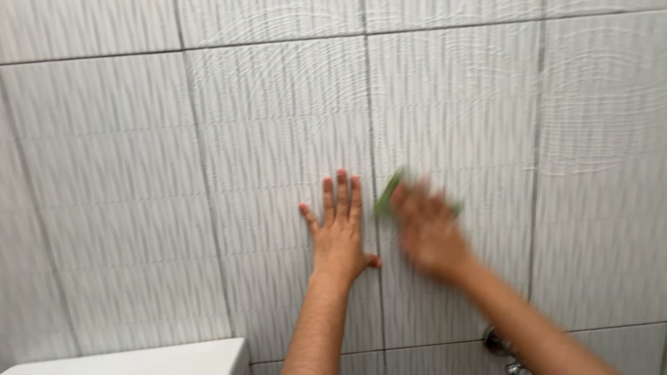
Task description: The person cleans bathroom wall tiles using a green sponge and liquid from a scoop, and organizes several toiletries and dental care items on a corner shower rack.
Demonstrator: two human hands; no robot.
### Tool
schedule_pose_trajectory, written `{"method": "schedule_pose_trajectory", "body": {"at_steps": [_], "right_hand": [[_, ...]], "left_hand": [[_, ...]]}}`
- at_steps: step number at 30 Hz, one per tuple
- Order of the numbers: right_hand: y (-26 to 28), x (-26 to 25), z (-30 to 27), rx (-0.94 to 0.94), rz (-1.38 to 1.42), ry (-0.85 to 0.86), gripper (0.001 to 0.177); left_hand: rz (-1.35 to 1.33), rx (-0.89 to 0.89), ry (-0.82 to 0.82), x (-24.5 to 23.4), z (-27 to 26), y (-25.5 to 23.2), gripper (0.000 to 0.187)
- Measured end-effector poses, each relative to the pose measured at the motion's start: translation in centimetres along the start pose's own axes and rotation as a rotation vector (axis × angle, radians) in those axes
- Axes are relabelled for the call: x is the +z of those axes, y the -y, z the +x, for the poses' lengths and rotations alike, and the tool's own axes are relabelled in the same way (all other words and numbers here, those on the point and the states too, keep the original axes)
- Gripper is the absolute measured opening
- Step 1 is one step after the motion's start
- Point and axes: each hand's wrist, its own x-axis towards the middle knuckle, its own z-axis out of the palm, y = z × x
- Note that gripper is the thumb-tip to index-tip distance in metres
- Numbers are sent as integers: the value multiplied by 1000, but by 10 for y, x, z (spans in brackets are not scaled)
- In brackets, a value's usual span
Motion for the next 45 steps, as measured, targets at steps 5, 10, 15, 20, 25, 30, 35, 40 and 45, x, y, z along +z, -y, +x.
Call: {"method": "schedule_pose_trajectory", "body": {"at_steps": [5,10,15,20,25,30,35,40,45], "right_hand": [[-21,-18,-82,-24,49,252,69],[-147,-60,-92,550,42,55,74],[-117,-47,-72,659,-28,-246,72],[-53,-45,-52,378,-54,88,80],[-192,-96,-11,711,116,209,73],[-242,-120,-125,1030,21,-113,70],[-100,-60,-155,679,23,-221,73],[-175,-58,-53,178,-92,-104,70],[-291,-130,-84,806,41,-61,72]], "left_hand": [[47,-98,198,-7,7,-14,165],[29,-150,264,-9,14,-38,167],[0,-102,210,3,12,-61,162],[75,-21,245,15,23,-98,159],[72,-68,336,5,37,-119,162],[17,-85,336,4,40,-126,160],[19,-111,336,2,42,-133,158],[-16,-143,327,3,44,-136,156],[-19,-154,332,3,47,-137,155]]}}
